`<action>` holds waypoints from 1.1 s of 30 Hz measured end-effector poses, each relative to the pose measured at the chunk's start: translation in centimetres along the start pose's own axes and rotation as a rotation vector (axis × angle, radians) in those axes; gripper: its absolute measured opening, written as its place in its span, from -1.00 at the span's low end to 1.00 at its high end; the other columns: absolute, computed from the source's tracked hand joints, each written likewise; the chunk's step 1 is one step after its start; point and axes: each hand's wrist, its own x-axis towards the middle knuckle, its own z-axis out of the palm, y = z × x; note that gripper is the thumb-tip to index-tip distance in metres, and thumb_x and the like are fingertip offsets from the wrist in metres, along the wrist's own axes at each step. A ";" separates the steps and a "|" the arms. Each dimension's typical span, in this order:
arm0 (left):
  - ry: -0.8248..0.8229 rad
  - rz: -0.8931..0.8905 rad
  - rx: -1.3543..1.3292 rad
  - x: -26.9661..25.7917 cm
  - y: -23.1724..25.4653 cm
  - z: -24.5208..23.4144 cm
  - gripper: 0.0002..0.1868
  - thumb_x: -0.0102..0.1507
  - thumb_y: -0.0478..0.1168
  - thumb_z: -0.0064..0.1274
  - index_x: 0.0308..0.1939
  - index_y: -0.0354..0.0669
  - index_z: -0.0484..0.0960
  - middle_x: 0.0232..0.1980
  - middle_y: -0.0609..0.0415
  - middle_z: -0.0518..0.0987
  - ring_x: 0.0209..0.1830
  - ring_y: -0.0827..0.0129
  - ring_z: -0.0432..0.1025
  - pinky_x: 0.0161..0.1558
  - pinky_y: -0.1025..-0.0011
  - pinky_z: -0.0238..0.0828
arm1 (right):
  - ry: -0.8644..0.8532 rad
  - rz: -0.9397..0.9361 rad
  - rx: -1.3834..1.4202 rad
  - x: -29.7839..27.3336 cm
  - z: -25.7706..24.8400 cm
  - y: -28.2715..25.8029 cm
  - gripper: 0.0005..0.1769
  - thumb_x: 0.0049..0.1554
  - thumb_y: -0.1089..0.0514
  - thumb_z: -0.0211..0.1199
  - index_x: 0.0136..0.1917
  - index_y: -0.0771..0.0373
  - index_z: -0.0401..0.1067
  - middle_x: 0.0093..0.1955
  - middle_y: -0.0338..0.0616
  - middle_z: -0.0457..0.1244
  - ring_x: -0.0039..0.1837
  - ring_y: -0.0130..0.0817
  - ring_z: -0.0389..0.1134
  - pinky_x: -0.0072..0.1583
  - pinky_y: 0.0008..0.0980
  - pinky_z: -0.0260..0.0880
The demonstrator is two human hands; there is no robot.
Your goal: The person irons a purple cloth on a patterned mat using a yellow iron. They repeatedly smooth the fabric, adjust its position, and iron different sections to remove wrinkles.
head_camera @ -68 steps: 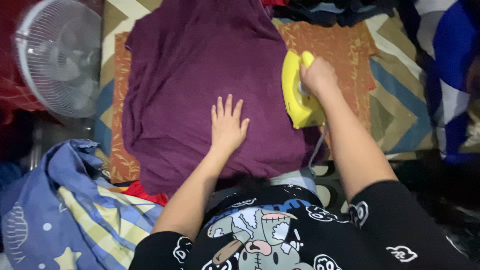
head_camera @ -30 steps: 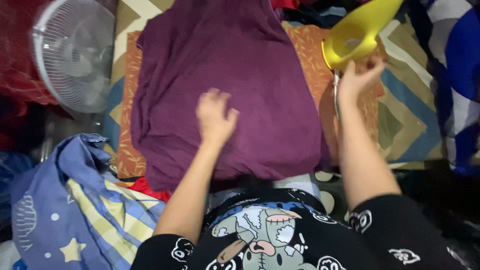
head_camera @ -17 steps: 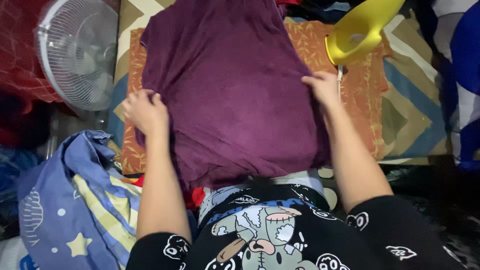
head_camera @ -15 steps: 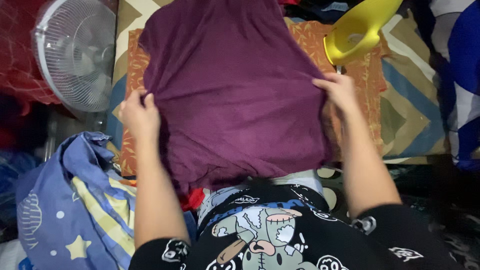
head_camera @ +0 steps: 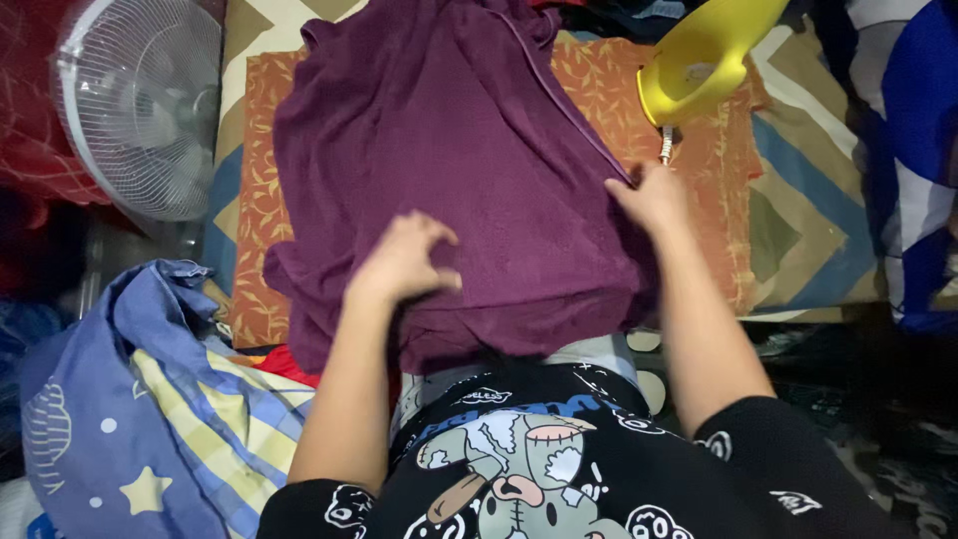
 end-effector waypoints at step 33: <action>0.009 -0.579 0.226 2.4 -5.1 1.4 -0.22 0.08 -0.07 0.35 0.37 -0.02 0.45 0.52 -0.06 0.25 0.54 -0.11 0.05 0.44 -0.03 0.05 | 0.107 0.167 0.056 14.5 4.9 -6.8 -0.78 0.12 0.13 0.28 -0.06 0.28 0.65 -0.04 0.20 0.44 0.04 0.04 0.51 0.18 -0.06 0.49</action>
